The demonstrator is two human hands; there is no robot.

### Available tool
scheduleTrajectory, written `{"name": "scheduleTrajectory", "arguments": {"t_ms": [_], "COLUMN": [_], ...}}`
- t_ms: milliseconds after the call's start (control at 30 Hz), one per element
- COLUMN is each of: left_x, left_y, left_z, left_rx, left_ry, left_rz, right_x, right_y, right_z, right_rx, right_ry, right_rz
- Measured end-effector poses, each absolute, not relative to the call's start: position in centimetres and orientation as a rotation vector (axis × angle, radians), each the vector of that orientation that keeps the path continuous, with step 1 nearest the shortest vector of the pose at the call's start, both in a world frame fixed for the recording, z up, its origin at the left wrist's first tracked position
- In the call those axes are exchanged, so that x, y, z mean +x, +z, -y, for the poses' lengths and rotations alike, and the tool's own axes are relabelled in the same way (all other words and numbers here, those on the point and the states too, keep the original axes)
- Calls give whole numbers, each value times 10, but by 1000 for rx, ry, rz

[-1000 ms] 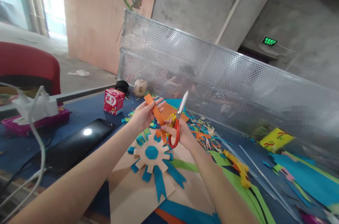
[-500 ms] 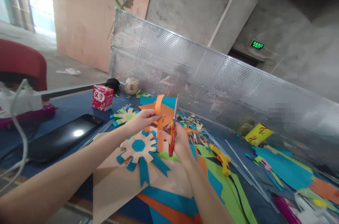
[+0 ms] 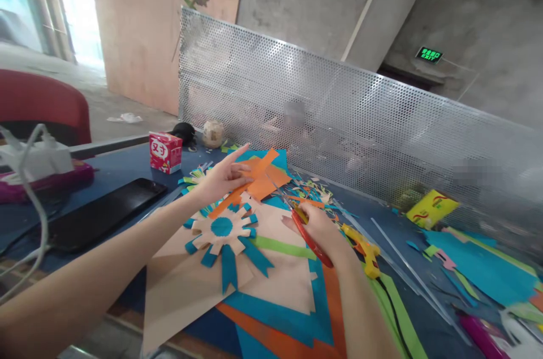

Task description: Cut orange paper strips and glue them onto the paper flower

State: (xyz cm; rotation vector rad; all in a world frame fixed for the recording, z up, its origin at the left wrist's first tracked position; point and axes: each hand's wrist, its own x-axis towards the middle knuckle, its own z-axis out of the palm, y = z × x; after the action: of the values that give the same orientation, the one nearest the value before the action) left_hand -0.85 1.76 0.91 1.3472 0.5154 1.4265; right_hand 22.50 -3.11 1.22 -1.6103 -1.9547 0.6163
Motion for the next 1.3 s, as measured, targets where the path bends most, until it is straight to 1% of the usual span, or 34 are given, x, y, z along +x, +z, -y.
{"name": "scheduleTrajectory", "arguments": {"t_ms": [133, 233, 333, 567, 833, 1167, 1300], "left_x": [-9, -8, -7, -4, -7, -7, -8], "left_y": [11, 15, 19, 19, 11, 13, 12], "left_z": [-16, -11, -6, -1, -7, -6, -8], "left_rx": [1406, 1295, 1251, 1290, 1688, 1773, 1772], "left_ry": [1448, 1423, 1367, 1263, 1187, 1178, 1174], "left_rz": [-487, -458, -414, -368, -372, -400, -424], "right_x": [225, 225, 226, 226, 223, 223, 226], "right_y": [12, 11, 9, 7, 8, 6, 6], "right_z": [35, 36, 37, 39, 39, 35, 36], "right_rx": [-1656, -1686, -1675, -1662, -1632, -1676, -1670], "right_ry": [815, 1045, 1192, 1226, 1438, 1431, 1318], "right_rz": [2015, 1950, 1868, 1864, 1767, 1856, 1882]}}
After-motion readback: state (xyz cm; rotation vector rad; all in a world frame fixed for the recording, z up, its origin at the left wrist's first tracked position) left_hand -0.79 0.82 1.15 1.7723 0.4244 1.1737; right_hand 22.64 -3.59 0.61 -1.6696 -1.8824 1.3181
